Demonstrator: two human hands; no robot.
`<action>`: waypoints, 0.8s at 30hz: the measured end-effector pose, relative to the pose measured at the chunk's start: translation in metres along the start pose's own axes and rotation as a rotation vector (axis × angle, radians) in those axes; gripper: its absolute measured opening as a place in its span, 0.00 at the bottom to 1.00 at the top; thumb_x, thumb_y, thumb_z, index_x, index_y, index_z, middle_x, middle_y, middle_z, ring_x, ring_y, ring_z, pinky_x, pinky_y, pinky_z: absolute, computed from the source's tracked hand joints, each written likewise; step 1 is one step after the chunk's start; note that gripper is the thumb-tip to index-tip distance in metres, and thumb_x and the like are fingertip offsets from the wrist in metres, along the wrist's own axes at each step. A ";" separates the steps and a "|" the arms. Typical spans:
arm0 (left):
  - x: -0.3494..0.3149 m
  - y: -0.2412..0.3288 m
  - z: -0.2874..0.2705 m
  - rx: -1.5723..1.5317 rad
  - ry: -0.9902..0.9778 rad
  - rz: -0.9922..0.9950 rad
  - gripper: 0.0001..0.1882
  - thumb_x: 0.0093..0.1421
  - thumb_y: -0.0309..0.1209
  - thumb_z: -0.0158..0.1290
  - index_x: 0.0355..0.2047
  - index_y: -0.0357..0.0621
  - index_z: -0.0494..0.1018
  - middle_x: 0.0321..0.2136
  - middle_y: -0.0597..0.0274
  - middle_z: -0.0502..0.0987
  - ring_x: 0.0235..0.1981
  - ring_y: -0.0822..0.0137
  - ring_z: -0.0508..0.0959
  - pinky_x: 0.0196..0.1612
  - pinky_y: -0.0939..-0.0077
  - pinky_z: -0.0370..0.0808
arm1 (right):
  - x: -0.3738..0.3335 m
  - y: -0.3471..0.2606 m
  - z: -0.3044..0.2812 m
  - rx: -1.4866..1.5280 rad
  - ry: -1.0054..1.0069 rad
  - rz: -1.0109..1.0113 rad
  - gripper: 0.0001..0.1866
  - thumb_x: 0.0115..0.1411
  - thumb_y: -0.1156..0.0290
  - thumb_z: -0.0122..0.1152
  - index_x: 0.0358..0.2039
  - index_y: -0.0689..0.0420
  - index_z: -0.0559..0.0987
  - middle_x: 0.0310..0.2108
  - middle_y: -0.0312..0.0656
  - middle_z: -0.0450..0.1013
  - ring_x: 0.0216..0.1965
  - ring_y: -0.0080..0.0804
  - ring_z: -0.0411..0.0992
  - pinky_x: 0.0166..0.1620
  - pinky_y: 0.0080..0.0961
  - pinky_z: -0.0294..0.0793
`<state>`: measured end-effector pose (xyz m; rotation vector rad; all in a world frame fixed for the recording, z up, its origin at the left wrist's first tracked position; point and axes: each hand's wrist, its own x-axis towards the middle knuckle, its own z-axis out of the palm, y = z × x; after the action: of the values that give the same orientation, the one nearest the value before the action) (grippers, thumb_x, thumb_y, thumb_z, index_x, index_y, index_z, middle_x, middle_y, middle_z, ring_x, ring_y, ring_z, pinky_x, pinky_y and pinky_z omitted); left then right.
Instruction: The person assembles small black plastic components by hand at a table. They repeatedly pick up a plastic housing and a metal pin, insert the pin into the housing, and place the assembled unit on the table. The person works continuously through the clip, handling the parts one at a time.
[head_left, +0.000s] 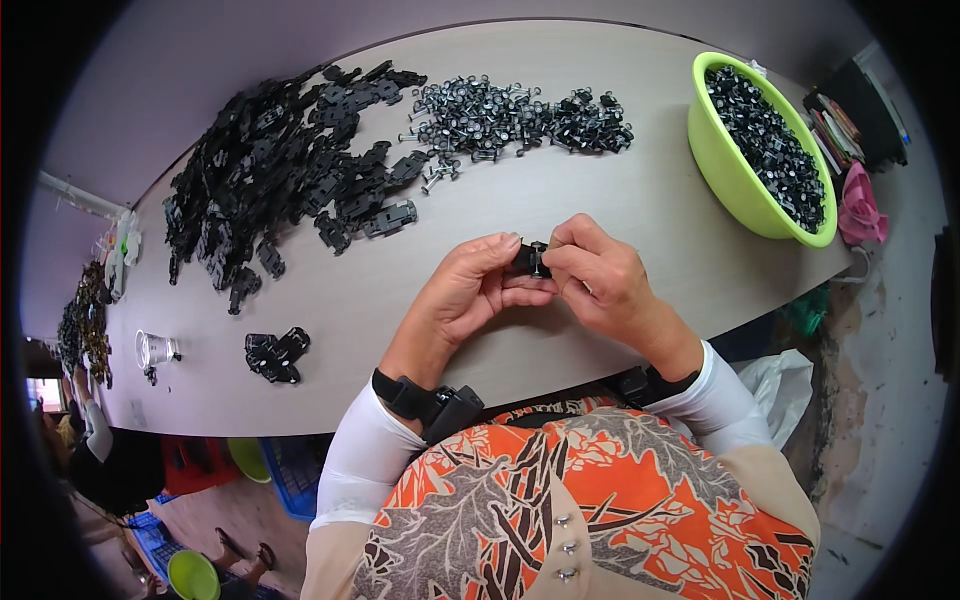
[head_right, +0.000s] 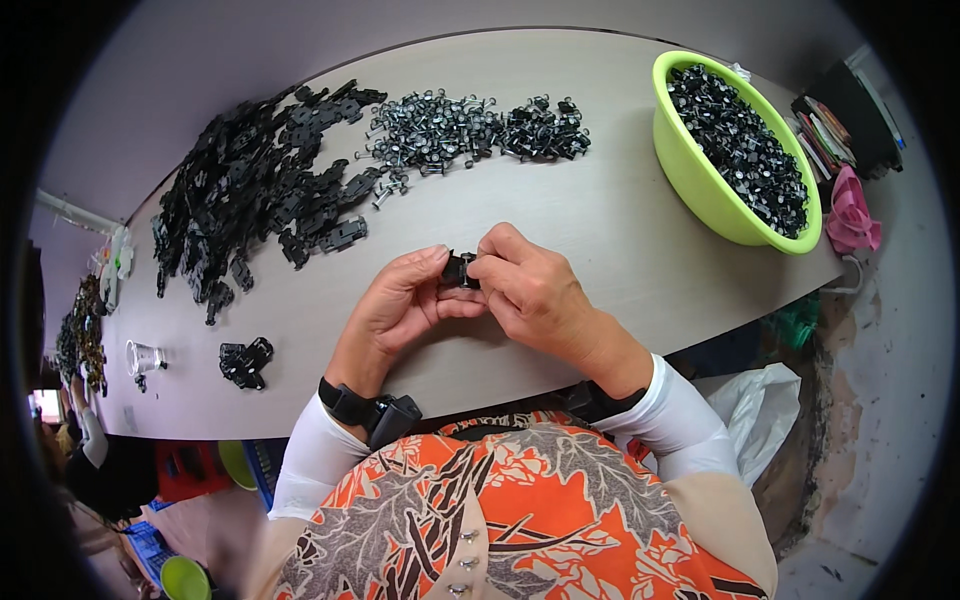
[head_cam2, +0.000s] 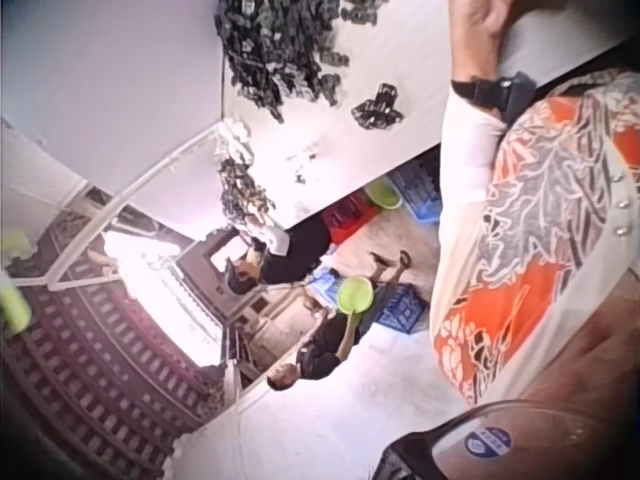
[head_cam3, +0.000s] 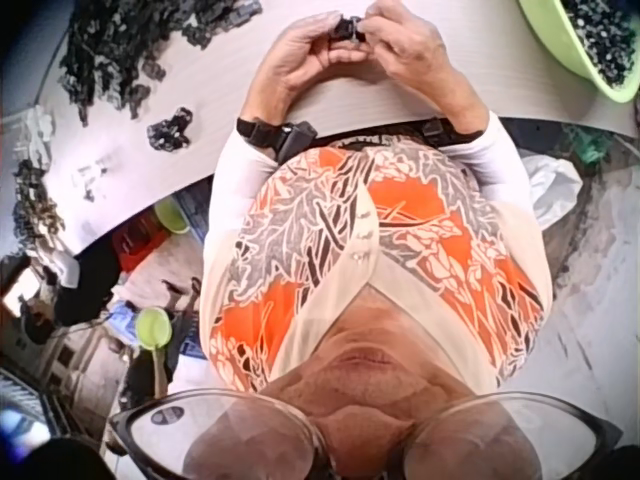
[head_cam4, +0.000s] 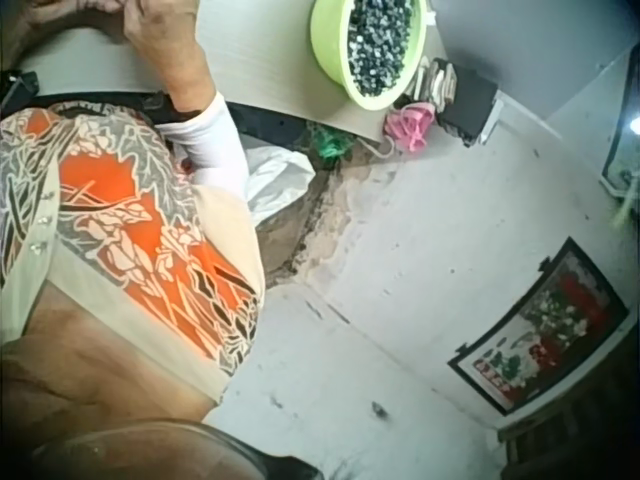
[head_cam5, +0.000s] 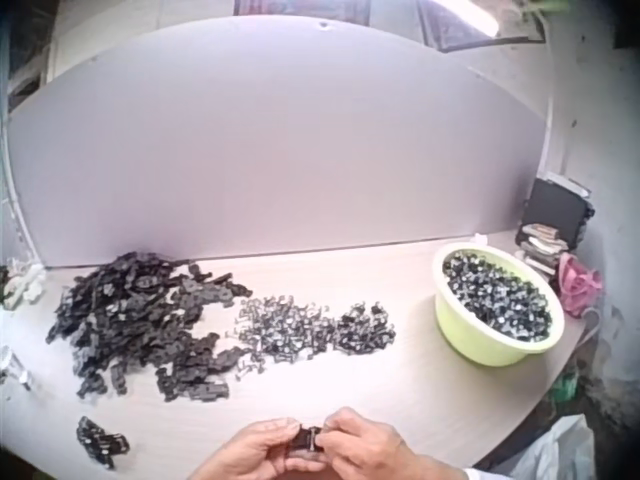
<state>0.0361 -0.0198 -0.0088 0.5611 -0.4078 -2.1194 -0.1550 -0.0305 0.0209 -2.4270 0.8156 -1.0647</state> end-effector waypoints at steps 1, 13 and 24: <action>0.000 -0.001 0.001 0.038 0.007 0.004 0.10 0.63 0.30 0.47 0.35 0.32 0.70 0.34 0.48 0.77 0.32 0.54 0.80 0.37 0.63 0.82 | 0.000 0.000 0.000 0.009 0.006 -0.003 0.09 0.44 0.84 0.56 0.28 0.60 0.74 0.30 0.43 0.67 0.24 0.39 0.71 0.27 0.30 0.71; -0.005 -0.015 0.006 0.352 0.033 0.088 0.11 0.63 0.32 0.49 0.27 0.37 0.70 0.27 0.58 0.76 0.29 0.65 0.79 0.35 0.71 0.81 | -0.007 -0.021 0.001 -0.102 -0.120 0.083 0.05 0.46 0.82 0.56 0.20 0.61 0.70 0.26 0.44 0.63 0.20 0.42 0.69 0.24 0.35 0.69; -0.057 -0.008 0.005 0.618 0.257 0.108 0.10 0.49 0.25 0.57 0.22 0.42 0.65 0.18 0.64 0.73 0.20 0.75 0.74 0.24 0.82 0.72 | 0.000 -0.038 0.030 0.230 -0.191 -0.041 0.11 0.47 0.80 0.60 0.32 0.58 0.71 0.29 0.43 0.65 0.26 0.44 0.70 0.26 0.35 0.70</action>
<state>0.0567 0.0323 0.0051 1.1207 -0.9305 -1.7690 -0.1185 0.0019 0.0219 -2.3135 0.5513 -0.8709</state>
